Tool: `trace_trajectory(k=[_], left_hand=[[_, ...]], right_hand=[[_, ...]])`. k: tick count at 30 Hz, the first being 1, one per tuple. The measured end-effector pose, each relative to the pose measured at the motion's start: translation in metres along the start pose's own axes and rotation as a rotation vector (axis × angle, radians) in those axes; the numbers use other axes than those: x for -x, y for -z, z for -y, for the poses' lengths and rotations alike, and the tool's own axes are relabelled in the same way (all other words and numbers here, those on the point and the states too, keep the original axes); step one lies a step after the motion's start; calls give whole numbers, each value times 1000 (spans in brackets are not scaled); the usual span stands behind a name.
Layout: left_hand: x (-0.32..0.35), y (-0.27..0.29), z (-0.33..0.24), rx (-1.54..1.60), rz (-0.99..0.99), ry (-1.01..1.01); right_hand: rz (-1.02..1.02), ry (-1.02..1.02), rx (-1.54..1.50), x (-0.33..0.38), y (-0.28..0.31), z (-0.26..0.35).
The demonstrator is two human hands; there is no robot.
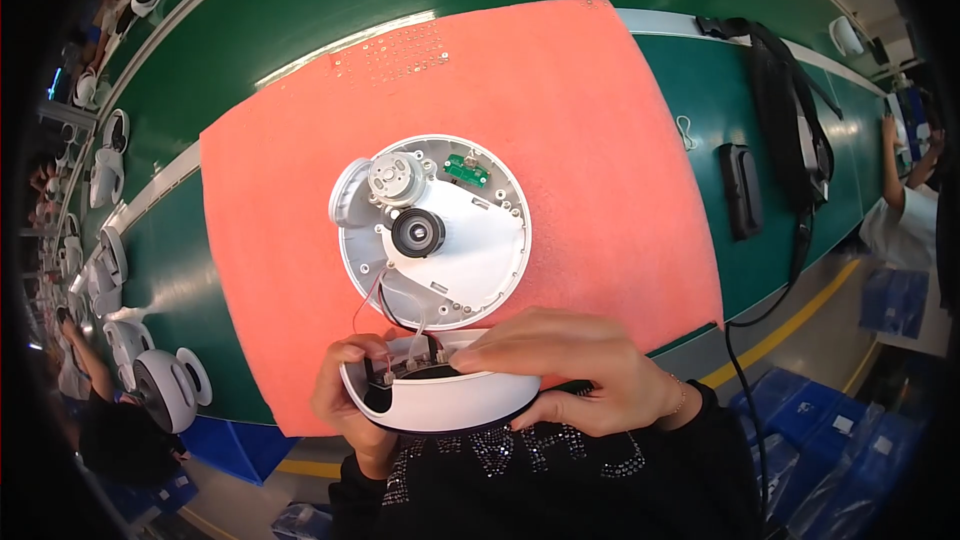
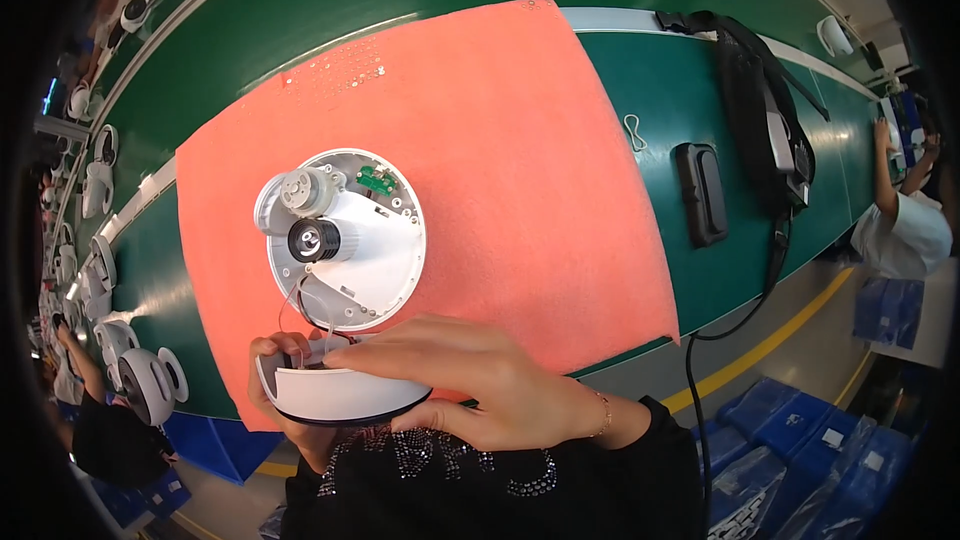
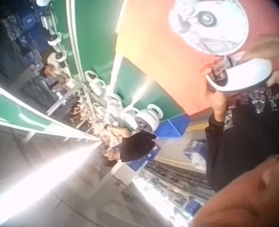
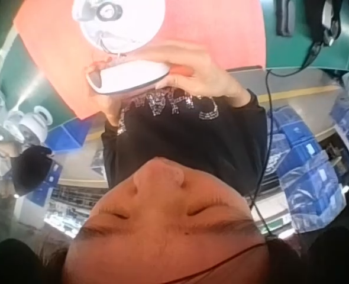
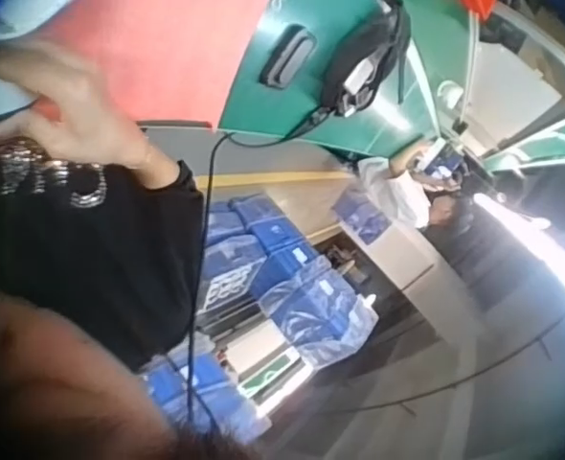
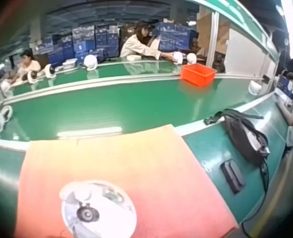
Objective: Manually assembling the internal components, wiring, and lens module into the outer housing of a dome-style security camera.
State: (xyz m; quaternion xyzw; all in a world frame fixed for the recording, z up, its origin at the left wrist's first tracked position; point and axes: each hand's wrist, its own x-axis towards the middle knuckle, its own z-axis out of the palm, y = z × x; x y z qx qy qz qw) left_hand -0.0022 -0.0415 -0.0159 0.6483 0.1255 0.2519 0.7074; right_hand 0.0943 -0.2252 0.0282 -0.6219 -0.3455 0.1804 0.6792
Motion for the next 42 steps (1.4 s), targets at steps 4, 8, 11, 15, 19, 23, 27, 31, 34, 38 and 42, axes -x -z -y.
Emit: trace_trajectory(k=[4,8,11,15,19,23,27,31,34,38,42], left_hand=[[-1,1,2,-39,0,16],[-2,-4,1,-1,6,-10],[-1,-2,5,-143,-31,-53],[1,-3,3,-143,-30,-63],[3,-2,7,-232,-51,-116],[1,-3,2,-302,-12,-214],[-5,-4,-4,-348,116,-296],[-9,-3,-8,-411,194,-367],[-11,-1,-6,-425,198,-367],[-10,-1,-5,-407,172,-314],[-6,-1,-1,-356,131,-281]], right_hand=[[-23,-64,-20,4,-2,0],[-156,-43,44,6,-9,-1],[-149,-53,60,7,-8,1],[-69,-54,42,9,-5,-1],[-23,15,84,6,5,-9],[-67,87,95,4,4,-8],[-39,114,201,3,5,-6],[-51,123,118,3,4,-12],[-45,66,37,5,4,-14],[-33,-16,34,11,1,-10],[-60,196,109,-2,0,-15]])
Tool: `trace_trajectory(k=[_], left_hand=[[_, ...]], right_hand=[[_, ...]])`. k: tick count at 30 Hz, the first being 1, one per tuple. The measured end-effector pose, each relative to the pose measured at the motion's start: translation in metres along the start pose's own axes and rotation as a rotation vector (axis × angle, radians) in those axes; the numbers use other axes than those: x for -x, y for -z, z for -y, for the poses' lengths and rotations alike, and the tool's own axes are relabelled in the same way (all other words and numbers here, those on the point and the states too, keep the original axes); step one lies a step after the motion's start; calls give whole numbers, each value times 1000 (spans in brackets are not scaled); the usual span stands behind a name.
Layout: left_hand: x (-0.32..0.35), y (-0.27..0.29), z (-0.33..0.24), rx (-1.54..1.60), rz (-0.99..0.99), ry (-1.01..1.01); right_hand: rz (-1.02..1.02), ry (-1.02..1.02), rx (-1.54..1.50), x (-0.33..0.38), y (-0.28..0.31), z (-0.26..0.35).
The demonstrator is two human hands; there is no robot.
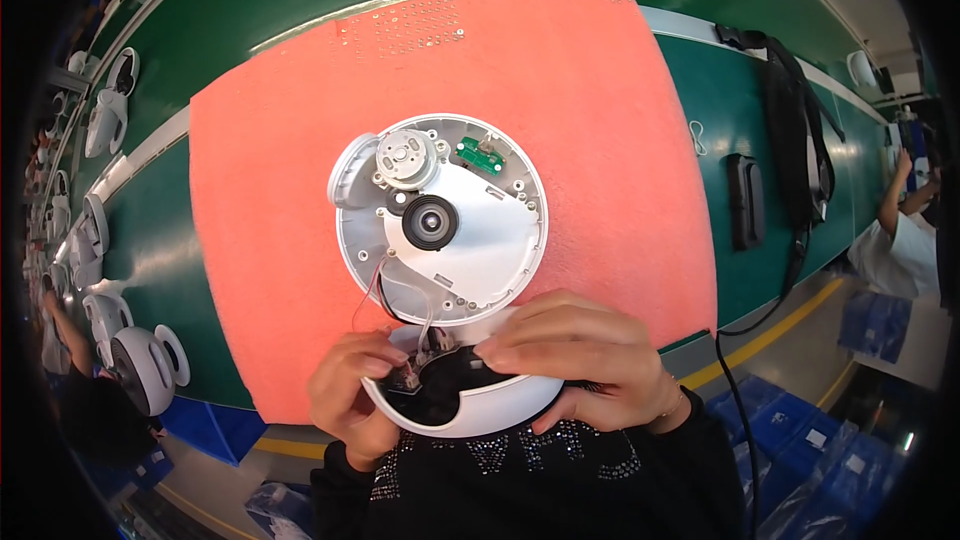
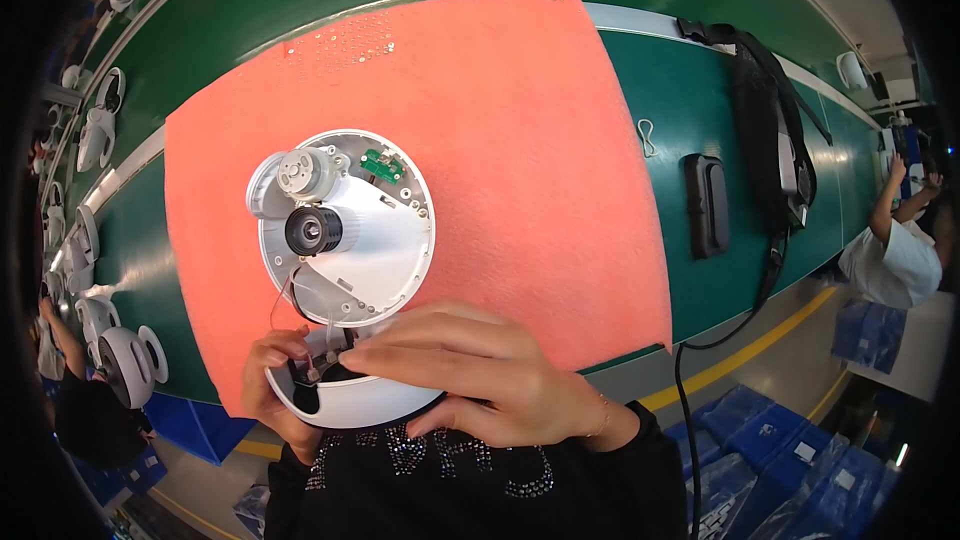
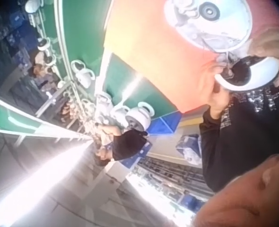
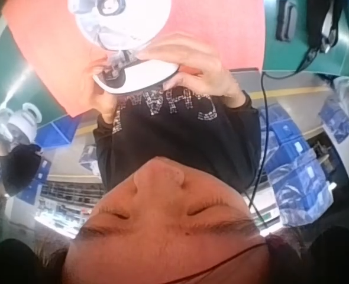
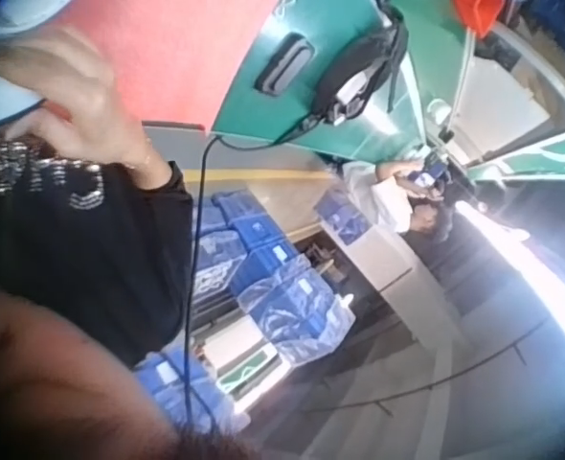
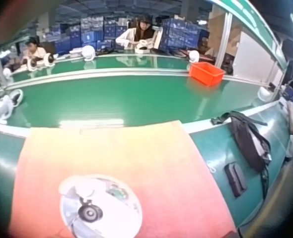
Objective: Manually assembling the internal components, wiring, and lens module into the outer housing of a dome-style security camera.
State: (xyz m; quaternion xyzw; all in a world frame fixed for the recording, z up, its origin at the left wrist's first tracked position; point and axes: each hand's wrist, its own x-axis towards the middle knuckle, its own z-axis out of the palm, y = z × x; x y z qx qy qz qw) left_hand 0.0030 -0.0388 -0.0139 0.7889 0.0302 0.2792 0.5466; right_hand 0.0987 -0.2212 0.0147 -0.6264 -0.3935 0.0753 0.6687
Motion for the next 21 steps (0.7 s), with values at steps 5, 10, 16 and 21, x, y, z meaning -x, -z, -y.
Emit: trace_trajectory(k=[5,10,16,21], left_hand=[[2,1,3,101,-61,72],[-1,0,8,145,-68,79],[4,-5,3,271,-199,219],[2,-5,0,337,-188,278]], right_hand=[[9,-27,-37,3,-1,1],[-1,-31,-2,6,-4,3],[125,-63,-45,1,2,9],[96,-80,-46,6,-7,6]])
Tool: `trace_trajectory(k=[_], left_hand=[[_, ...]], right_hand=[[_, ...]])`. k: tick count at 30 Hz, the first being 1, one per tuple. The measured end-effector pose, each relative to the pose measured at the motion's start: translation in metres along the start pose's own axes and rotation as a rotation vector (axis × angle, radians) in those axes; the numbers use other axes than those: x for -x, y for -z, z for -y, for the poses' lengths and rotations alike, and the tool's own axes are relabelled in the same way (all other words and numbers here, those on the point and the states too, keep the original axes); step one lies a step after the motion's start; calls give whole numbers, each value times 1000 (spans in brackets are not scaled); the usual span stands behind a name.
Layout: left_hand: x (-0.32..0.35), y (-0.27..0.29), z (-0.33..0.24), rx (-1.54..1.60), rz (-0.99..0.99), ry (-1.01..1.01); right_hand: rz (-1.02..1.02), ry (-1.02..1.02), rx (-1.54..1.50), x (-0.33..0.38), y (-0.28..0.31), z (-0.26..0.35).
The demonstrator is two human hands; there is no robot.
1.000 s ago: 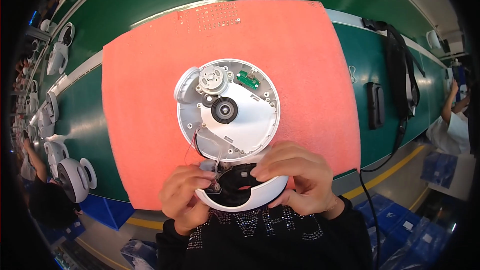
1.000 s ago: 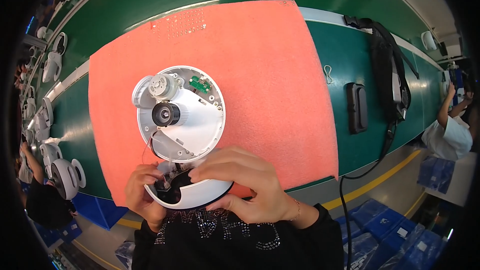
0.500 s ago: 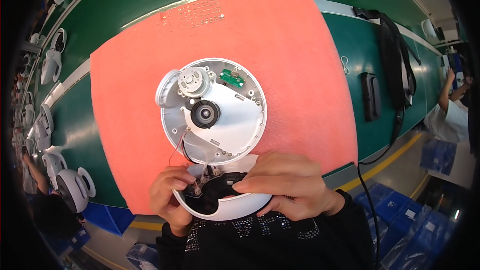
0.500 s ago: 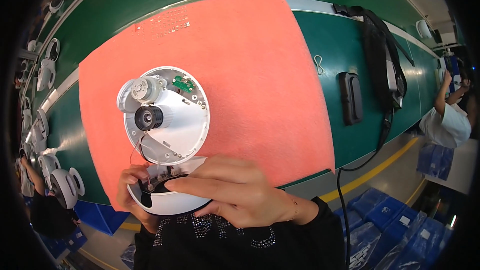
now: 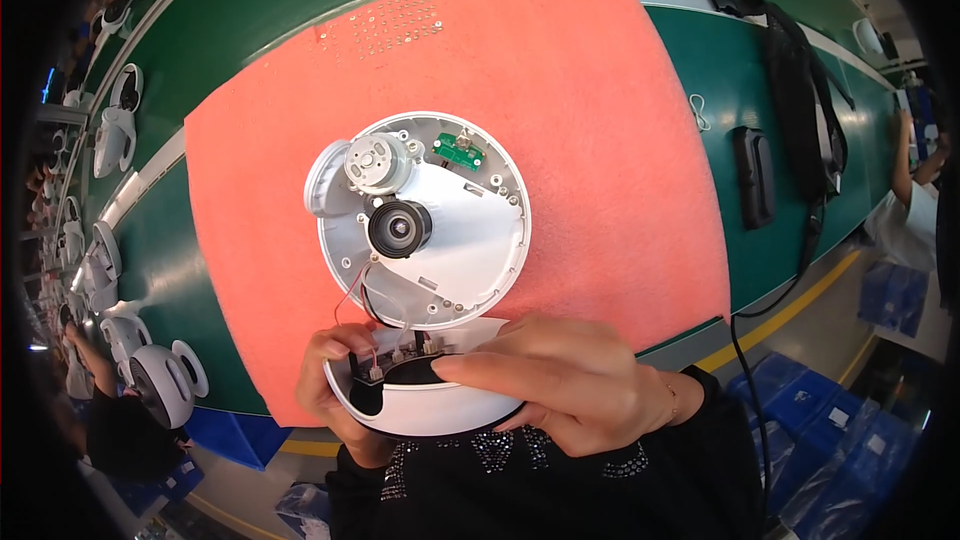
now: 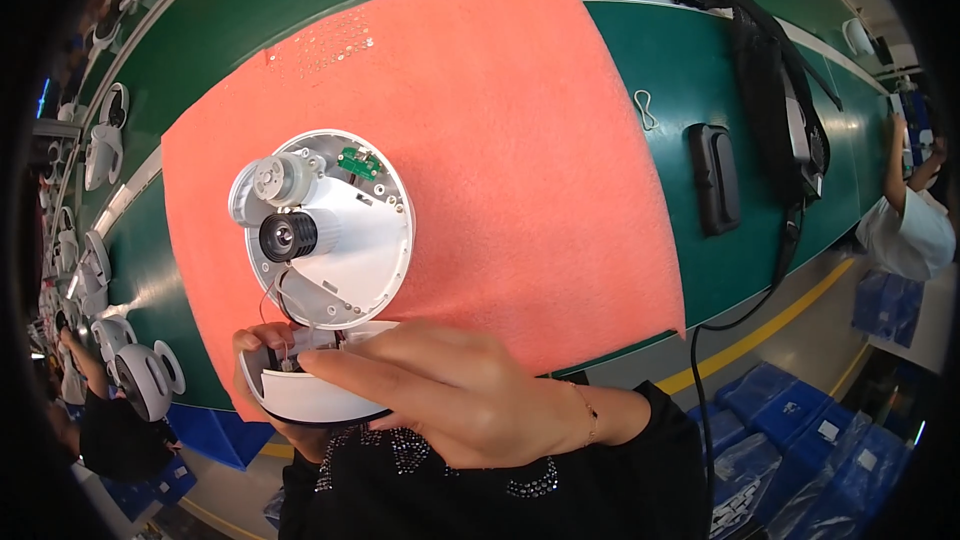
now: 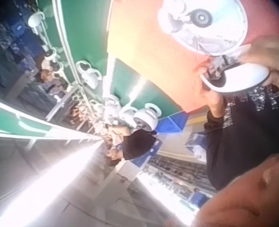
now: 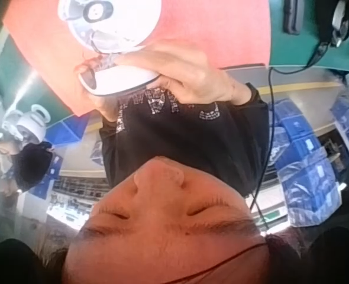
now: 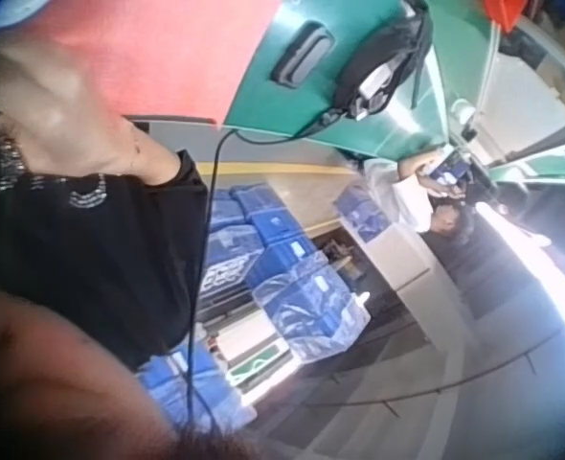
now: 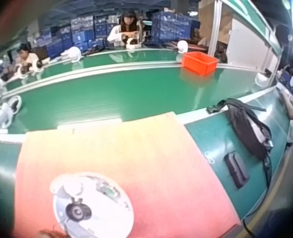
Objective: Manually assembling the internal components, wiring, and lens module into the outer housing of a dome-style security camera.
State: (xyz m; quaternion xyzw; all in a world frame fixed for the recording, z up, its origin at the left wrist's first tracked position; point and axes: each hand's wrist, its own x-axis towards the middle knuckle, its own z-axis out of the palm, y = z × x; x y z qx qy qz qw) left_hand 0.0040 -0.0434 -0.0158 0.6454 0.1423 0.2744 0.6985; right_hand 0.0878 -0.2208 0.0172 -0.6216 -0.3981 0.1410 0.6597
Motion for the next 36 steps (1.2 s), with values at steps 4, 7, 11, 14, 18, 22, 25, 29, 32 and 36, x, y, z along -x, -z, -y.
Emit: trace_trajectory(k=[4,7,11,14,18,22,25,29,32,36], left_hand=[[0,1,3,-2,19,-20],[1,-3,0,31,-67,13],[2,4,2,-105,29,49],[4,1,4,-28,-29,25],[3,0,6,-141,-34,-42],[1,2,3,-450,84,-399],[-1,3,-5,-419,223,-417],[-2,7,-11,-394,364,-356],[-1,16,-11,-374,429,-364],[1,21,-12,-361,467,-356]], right_hand=[[-103,88,92,3,-7,-4],[-181,95,158,-3,-11,-2],[-258,49,159,-6,-10,0],[-256,42,153,-8,-8,0],[-190,69,164,-6,0,-5],[-157,156,221,5,8,-16],[-211,180,292,21,6,-17],[-167,147,325,25,11,-16],[-126,97,299,25,10,-15],[-64,238,308,18,11,-17]])
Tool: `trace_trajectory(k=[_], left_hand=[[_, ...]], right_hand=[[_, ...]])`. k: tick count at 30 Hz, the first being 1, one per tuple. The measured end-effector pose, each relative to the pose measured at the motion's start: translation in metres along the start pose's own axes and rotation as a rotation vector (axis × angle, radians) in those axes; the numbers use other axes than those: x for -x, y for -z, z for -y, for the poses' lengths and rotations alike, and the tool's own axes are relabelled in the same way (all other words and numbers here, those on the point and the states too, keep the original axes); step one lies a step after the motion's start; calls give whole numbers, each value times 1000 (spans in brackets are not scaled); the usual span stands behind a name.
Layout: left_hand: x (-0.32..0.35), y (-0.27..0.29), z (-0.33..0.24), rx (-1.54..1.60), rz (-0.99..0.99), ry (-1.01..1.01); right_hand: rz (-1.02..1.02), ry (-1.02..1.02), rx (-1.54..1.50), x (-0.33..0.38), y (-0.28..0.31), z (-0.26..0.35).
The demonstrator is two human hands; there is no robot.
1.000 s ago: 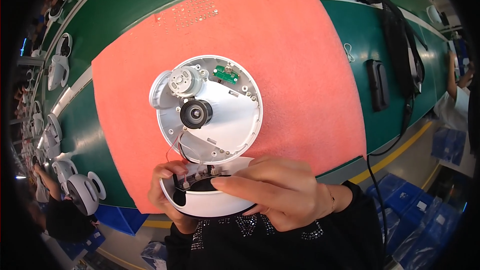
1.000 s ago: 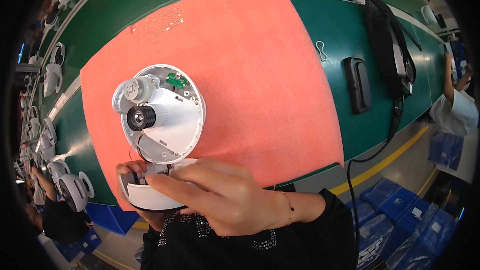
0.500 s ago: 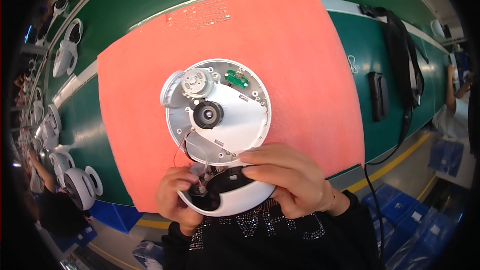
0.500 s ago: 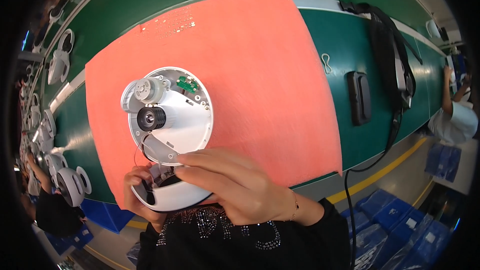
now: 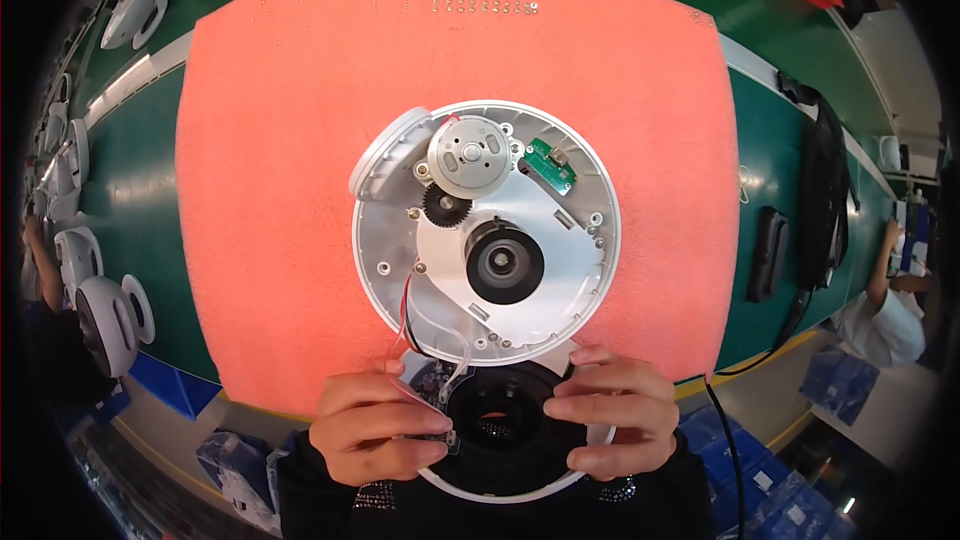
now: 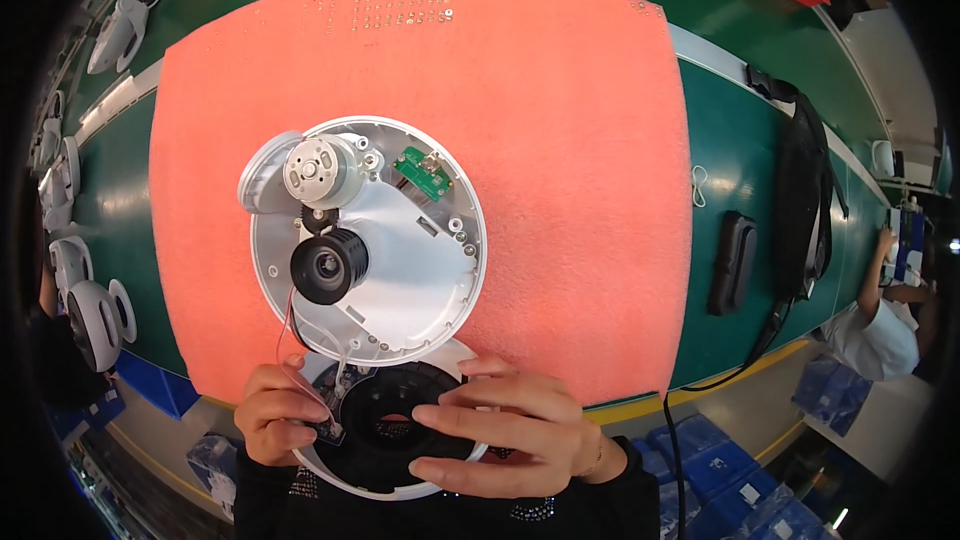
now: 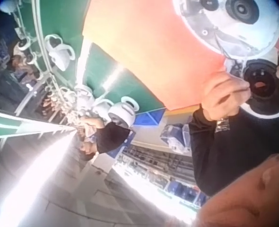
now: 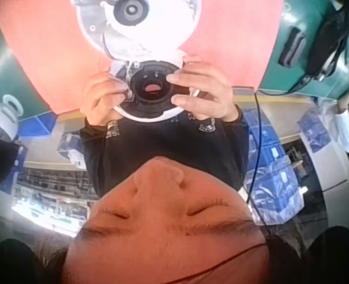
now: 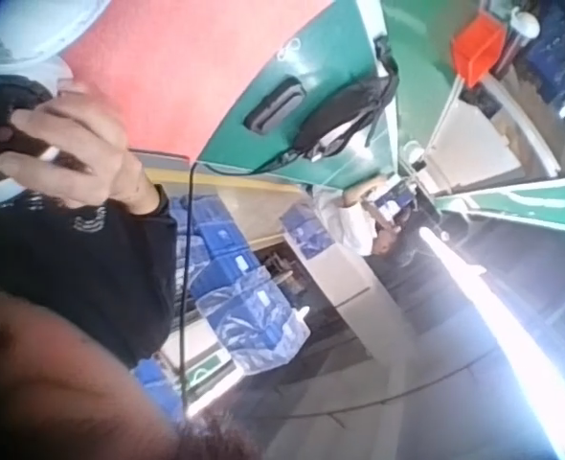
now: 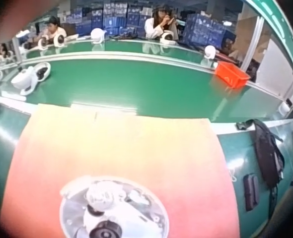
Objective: Manually assembling the internal components, wiring, and lens module into the outer housing of a dome-style security camera.
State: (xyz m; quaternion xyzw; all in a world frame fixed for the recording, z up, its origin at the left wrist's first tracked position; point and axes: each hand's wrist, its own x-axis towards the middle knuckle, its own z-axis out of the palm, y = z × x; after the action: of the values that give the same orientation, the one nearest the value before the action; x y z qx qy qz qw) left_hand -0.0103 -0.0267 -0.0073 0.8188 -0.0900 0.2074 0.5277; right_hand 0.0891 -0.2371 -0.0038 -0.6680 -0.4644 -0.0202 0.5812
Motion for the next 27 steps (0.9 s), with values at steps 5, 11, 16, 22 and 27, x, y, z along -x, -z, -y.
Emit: trace_trajectory(k=[5,11,16,22,27], left_hand=[[-4,-11,5,27,-54,-91],[-7,-15,8,17,-96,-120],[-7,-11,2,-15,-100,-41],[-11,-14,1,-31,-113,45],[-7,-14,8,-110,-77,-83]], right_hand=[[27,-57,-49,3,8,-2],[-122,-59,-73,7,0,-6],[14,-76,-86,-1,2,-5],[-70,-10,-71,-1,-1,-12],[-110,-41,-70,2,-4,-12]])
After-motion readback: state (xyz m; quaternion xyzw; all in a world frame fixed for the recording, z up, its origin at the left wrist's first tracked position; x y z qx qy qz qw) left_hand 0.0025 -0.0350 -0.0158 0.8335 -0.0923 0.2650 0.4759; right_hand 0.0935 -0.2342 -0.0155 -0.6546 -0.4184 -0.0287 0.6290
